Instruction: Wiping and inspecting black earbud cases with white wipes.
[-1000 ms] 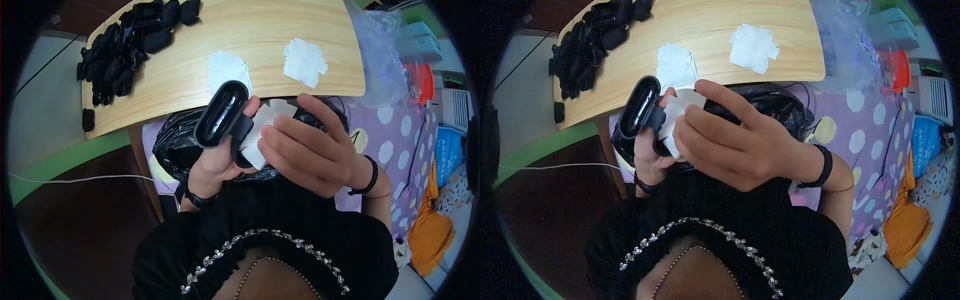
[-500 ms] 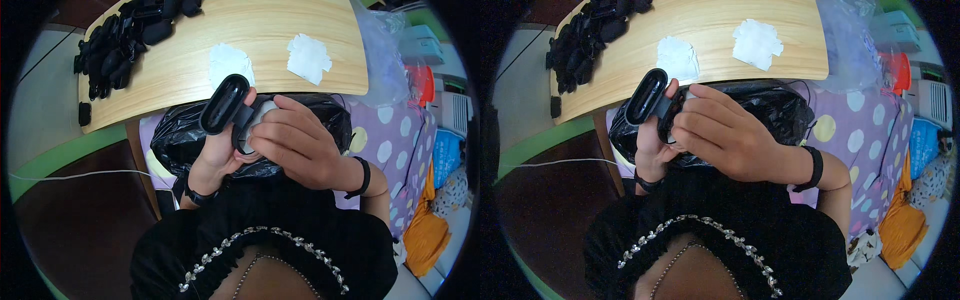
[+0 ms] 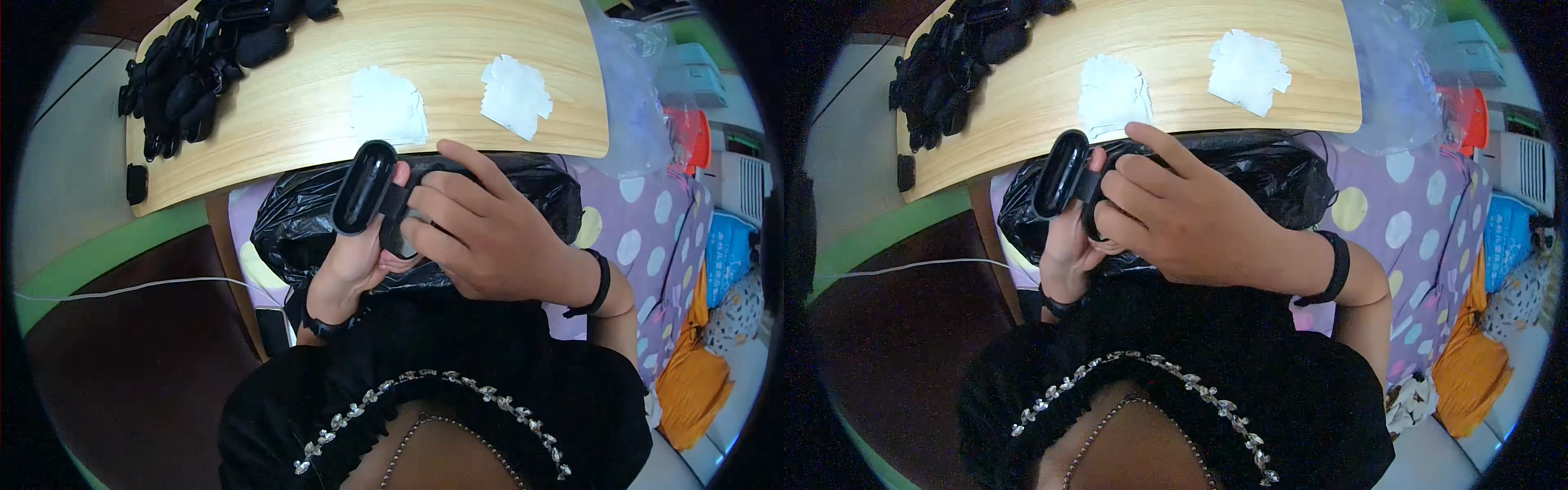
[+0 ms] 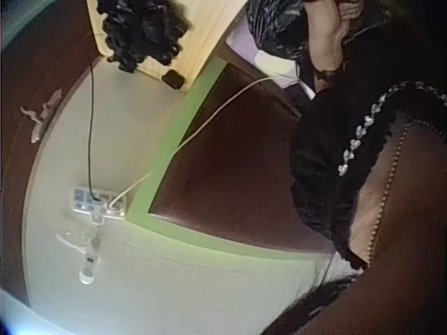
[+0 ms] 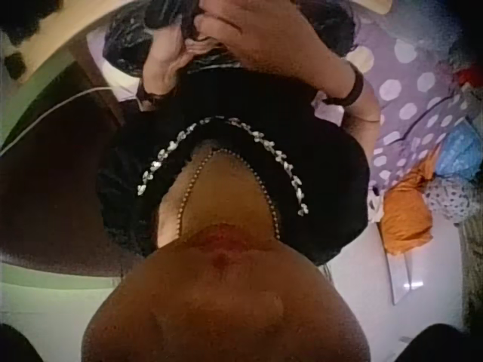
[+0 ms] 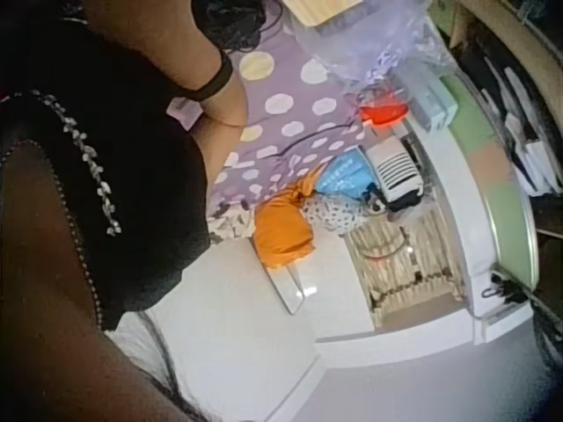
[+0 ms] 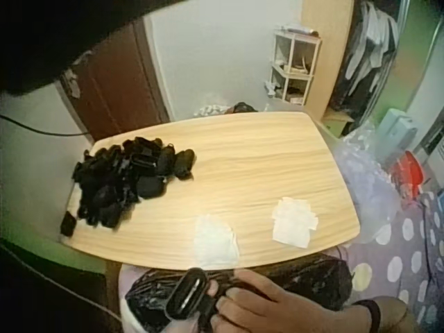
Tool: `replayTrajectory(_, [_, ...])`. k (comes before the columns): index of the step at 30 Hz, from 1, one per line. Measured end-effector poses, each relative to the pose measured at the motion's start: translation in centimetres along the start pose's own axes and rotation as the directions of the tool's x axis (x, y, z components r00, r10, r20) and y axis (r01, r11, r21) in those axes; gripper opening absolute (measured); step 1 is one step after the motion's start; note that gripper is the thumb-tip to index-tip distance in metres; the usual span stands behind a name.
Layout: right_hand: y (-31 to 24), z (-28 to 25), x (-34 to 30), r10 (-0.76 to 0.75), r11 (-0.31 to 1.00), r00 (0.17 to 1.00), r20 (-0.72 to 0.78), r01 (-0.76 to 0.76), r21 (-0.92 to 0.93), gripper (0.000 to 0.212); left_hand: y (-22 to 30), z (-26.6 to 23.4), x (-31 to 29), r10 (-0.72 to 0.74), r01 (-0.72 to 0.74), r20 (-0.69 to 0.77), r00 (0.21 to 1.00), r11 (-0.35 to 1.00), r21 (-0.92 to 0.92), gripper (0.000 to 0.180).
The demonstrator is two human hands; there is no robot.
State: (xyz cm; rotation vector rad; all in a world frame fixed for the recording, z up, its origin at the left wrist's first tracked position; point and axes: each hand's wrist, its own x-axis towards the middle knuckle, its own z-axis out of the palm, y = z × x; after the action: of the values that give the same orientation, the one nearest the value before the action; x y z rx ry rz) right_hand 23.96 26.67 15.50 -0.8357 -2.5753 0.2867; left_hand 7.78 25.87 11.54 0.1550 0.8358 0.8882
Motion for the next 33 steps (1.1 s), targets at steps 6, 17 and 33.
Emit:
replayTrajectory(6, [0.6,0.7,0.6,-0.136,0.988,0.991,-0.014,0.137,0.072,0.023,-0.2,-4.7,-0.1,0.005,0.051,0.329,0.944,0.986,-0.159,0.035])
replayTrajectory(17, [8.2,6.2,3.8,0.139,0.966,0.989,-0.052,-0.123,0.229,0.019,1.6,-4.4,-1.5,0.023,-0.094,0.557,0.830,0.991,0.098,0.059])
replayTrajectory(33, [4.9,-0.1,3.6,0.069,0.998,0.872,-0.485,-0.062,0.030,0.010,2.5,-3.7,-0.7,0.291,-0.524,0.541,0.789,0.779,0.344,0.055])
